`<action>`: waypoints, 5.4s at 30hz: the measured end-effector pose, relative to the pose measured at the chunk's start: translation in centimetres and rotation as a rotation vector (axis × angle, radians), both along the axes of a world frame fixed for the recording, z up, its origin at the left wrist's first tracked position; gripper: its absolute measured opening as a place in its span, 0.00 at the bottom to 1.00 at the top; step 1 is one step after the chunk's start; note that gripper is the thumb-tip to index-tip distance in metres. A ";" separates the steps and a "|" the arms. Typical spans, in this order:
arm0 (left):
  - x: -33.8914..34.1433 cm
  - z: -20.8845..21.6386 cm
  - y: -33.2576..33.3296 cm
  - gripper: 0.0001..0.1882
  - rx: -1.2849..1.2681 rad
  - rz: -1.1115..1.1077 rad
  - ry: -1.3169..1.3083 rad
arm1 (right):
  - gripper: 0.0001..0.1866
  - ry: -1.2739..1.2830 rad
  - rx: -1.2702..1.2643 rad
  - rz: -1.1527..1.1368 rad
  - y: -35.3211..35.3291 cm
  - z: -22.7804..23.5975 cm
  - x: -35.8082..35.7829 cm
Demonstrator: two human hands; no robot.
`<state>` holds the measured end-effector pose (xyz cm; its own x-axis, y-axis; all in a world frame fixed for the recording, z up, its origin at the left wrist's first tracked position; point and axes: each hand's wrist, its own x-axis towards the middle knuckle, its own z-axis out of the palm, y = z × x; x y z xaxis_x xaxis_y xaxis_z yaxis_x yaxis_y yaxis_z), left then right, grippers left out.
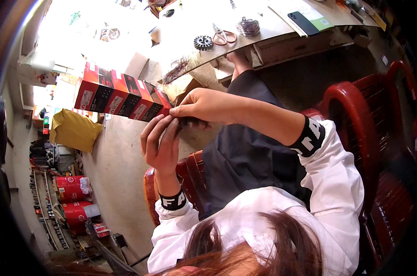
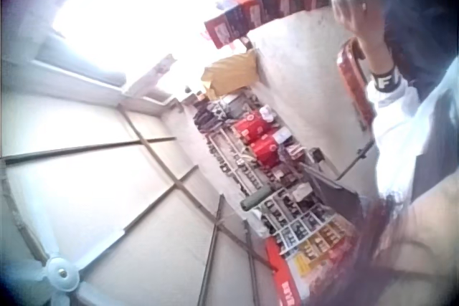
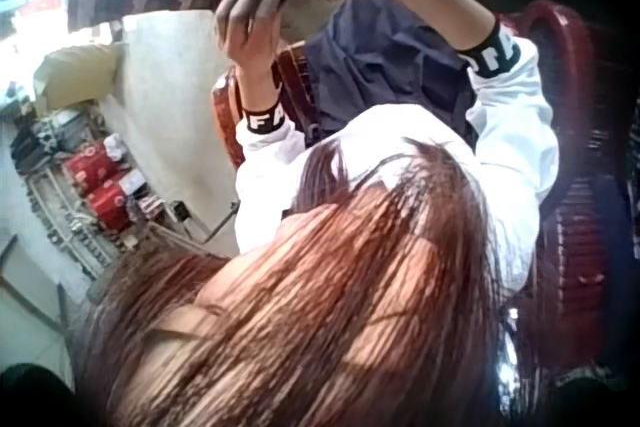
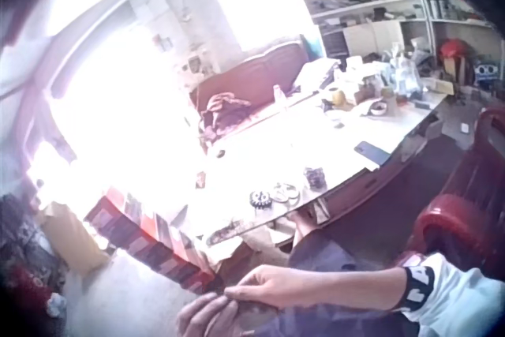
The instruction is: The person sits at a table and assembles small craft items by hand. They pick up small dark objects and attach them to a bundle of brown fibrous material, occasionally using scissors to trim the fibers. The person repeatedly handles the bundle and individual components, arranging them on the table.
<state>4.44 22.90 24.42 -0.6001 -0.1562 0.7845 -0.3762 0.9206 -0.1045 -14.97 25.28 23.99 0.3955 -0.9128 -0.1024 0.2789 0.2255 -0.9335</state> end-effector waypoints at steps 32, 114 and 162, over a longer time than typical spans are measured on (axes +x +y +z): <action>-0.1 1.5 1.5 0.10 0.701 0.023 0.334 | 0.09 0.296 -0.401 0.015 2.0 1.8 -0.2; -1.7 -13.9 -5.1 0.15 1.501 -0.071 0.443 | 0.14 1.653 -0.492 -1.206 -13.1 -4.4 -24.4; -3.0 -20.3 -21.4 0.29 0.617 0.534 0.110 | 0.09 0.283 -1.189 -0.210 4.0 4.6 5.4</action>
